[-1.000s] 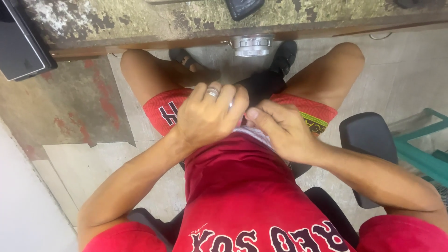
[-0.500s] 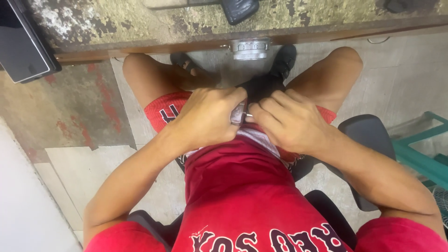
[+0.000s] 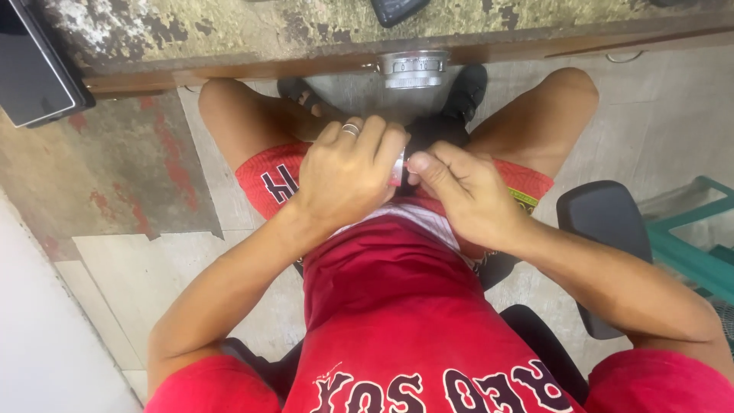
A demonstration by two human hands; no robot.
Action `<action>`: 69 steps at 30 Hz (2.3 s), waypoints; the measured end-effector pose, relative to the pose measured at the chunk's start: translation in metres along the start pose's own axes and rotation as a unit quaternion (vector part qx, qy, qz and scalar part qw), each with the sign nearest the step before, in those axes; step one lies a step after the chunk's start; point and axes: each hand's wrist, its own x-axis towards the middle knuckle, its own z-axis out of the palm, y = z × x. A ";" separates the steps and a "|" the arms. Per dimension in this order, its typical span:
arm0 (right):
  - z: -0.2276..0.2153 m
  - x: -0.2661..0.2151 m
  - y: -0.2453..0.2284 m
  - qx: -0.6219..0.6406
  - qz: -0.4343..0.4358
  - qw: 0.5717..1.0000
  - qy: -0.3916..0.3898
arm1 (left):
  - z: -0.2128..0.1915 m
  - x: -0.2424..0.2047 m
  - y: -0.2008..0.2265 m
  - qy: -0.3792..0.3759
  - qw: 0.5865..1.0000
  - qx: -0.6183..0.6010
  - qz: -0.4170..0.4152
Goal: The person is filing a key blank with a hand file and then testing the key in a padlock to see if it works.
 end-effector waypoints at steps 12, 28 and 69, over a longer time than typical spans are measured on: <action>-0.020 0.012 0.015 -0.314 -0.366 0.876 0.012 | -0.043 0.027 0.001 -0.226 0.864 -0.384 -0.233; -0.008 0.007 0.001 0.016 0.186 0.982 0.022 | 0.002 0.012 0.011 0.017 0.999 0.051 0.001; -0.018 0.007 0.005 -0.066 -0.180 0.981 0.030 | -0.021 0.019 0.014 -0.059 0.974 -0.164 -0.146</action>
